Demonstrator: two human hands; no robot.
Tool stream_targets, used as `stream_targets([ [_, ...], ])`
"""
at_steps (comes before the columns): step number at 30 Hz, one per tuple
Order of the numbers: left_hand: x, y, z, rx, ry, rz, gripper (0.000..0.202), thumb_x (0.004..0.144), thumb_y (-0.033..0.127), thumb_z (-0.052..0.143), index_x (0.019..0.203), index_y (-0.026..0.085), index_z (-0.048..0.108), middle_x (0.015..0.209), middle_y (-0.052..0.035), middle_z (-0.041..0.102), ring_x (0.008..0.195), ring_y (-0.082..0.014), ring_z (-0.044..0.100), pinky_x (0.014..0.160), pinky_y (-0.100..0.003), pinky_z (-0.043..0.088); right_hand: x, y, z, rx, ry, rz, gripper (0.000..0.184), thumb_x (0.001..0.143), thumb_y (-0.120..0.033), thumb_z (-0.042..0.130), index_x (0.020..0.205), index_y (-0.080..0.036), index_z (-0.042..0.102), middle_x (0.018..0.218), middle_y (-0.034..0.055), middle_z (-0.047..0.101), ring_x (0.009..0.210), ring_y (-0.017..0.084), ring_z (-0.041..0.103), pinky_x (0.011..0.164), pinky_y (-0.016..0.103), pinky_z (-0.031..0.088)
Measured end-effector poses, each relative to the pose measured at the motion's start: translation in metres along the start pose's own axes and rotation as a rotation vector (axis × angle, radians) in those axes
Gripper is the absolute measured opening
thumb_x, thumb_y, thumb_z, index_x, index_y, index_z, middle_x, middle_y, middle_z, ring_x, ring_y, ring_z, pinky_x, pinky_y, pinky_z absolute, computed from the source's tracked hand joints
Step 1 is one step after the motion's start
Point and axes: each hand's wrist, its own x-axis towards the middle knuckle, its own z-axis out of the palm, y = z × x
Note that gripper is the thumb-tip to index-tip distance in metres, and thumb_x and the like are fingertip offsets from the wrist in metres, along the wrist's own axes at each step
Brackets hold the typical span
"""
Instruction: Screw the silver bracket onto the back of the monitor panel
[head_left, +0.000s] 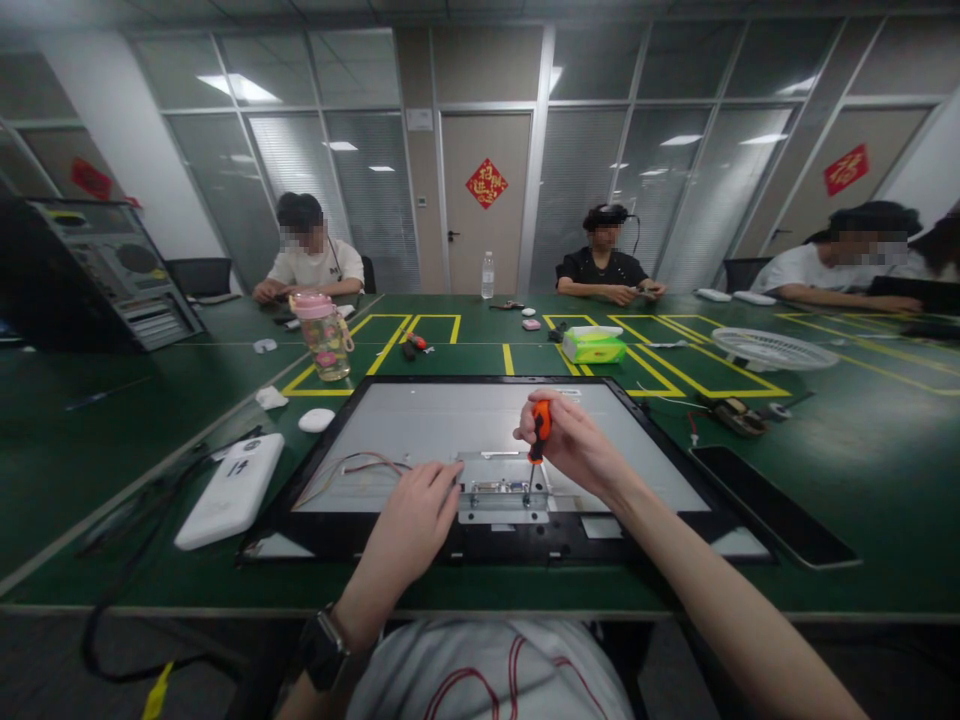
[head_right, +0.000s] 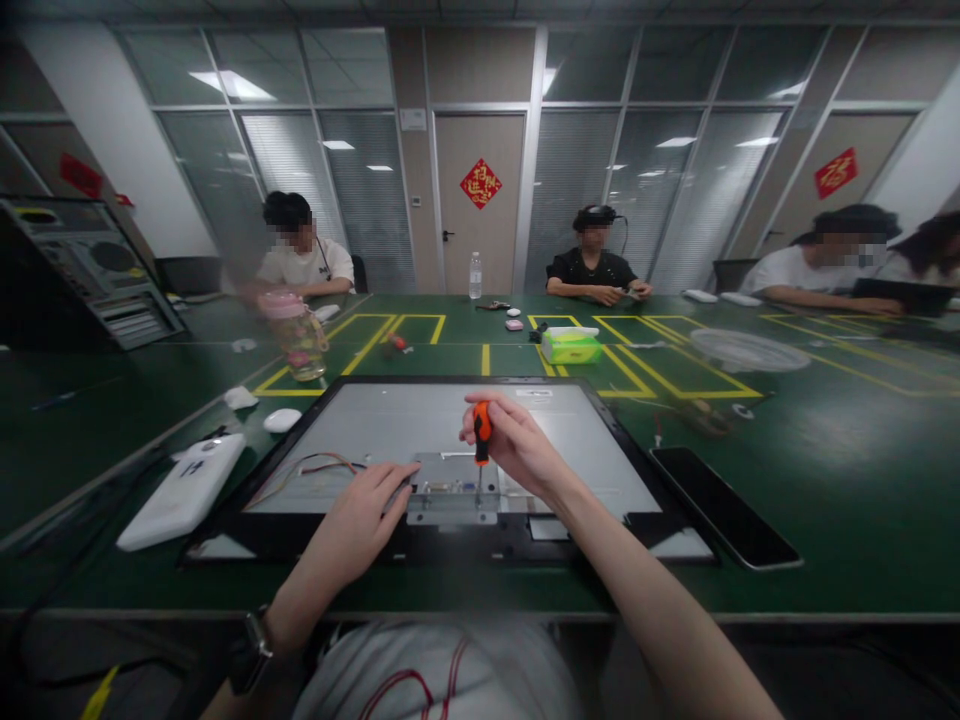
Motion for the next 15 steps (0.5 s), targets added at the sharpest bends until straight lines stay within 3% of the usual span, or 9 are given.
stream_targets([
  [4, -0.0002, 0.0013, -0.0018, -0.004, 0.012, 0.001, 0.032, 0.099, 0.022, 0.039, 0.123, 0.017, 0.06, 0.111, -0.0101, 0.067, 0.103, -0.0237, 0.061, 0.094, -0.043, 0.049, 0.0004, 0.0002, 0.0033, 0.038, 0.016, -0.007, 0.019, 0.084, -0.041, 0.071, 0.091, -0.024, 0.067, 0.075, -0.0015, 0.063, 0.067, 0.012, 0.056, 0.078, 0.03, 0.05],
  [8, -0.0009, 0.0012, -0.0023, -0.011, 0.024, 0.004, 0.032, 0.099, 0.023, 0.039, 0.122, 0.018, 0.06, 0.111, -0.0093, 0.067, 0.102, -0.0234, 0.061, 0.094, -0.042, 0.049, 0.0002, -0.0008, -0.0009, 0.02, 0.066, -0.025, 0.022, 0.076, -0.039, 0.08, 0.079, -0.023, 0.066, 0.086, -0.0015, 0.062, 0.075, 0.012, 0.058, 0.083, 0.03, 0.05],
  [15, -0.0005, 0.0006, -0.0007, -0.014, 0.028, -0.002, 0.032, 0.098, 0.022, 0.04, 0.122, 0.018, 0.061, 0.11, -0.0095, 0.067, 0.103, -0.0238, 0.061, 0.094, -0.042, 0.049, 0.0013, 0.0001, -0.0025, 0.02, 0.055, -0.006, 0.021, 0.081, -0.041, 0.075, 0.094, -0.024, 0.071, 0.078, -0.0011, 0.066, 0.07, 0.011, 0.06, 0.077, 0.027, 0.051],
])
